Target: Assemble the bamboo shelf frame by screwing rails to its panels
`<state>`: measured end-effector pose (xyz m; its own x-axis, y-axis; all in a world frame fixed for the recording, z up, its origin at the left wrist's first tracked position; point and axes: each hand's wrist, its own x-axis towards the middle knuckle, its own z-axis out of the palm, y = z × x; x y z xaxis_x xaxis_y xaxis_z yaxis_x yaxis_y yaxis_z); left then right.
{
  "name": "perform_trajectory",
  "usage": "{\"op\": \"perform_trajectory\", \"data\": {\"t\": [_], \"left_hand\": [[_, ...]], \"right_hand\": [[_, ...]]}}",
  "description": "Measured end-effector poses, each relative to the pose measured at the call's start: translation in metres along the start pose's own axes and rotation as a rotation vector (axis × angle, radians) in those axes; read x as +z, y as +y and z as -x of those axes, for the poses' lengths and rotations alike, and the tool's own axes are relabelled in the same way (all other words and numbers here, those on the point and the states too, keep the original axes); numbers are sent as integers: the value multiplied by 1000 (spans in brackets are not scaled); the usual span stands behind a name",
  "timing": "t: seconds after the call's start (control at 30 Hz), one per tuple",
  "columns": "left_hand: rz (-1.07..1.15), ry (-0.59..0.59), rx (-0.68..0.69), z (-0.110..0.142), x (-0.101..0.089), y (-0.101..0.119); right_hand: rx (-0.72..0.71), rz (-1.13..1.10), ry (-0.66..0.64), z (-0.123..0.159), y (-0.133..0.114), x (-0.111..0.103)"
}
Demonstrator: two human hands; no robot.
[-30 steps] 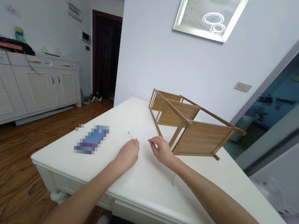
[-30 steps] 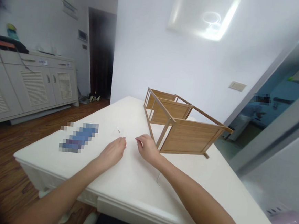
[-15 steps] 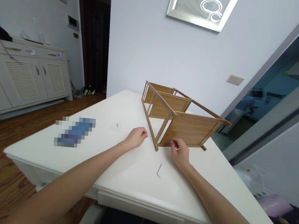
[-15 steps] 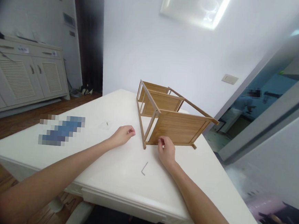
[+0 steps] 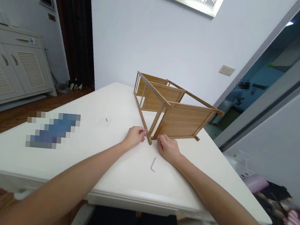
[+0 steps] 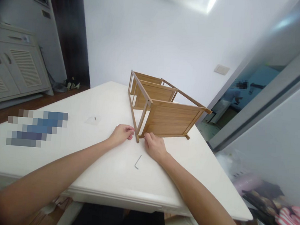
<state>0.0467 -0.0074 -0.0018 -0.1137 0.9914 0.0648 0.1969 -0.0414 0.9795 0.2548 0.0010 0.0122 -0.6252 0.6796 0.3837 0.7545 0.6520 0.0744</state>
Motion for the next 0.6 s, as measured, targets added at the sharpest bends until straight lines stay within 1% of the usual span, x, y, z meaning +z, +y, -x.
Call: {"op": "perform_trajectory", "data": {"t": [0.1,0.17,0.2,0.27,0.33,0.4,0.5,0.53,0.57,0.6], "left_hand": [[-35,-21,39,-2,3,-1],[-17,-27,56,-3,4,0],[16,-49,70,-4,5,1],[104,-146,99,-6,6,4],[167,-257,122,-9,6,6],[201,-310,123,-11,5,7],[282,-304,125,-13,2,6],[304,-296,119,-13,1,6],[318,-289,115,-13,0,6],[325,-282,116,-13,-1,6]], "right_hand": [[-30,84,-87,-3,-4,-4],[-8,109,-122,-7,-7,-6],[2,117,-142,-8,-8,-6],[7,120,-176,-10,-9,-5],[1,88,-178,-11,-7,-3],[1,11,-126,-9,-4,1],[3,-219,42,-5,-2,5],[30,-325,112,-3,-3,6],[86,-441,177,-2,-5,5],[176,-568,229,0,-9,3]]}}
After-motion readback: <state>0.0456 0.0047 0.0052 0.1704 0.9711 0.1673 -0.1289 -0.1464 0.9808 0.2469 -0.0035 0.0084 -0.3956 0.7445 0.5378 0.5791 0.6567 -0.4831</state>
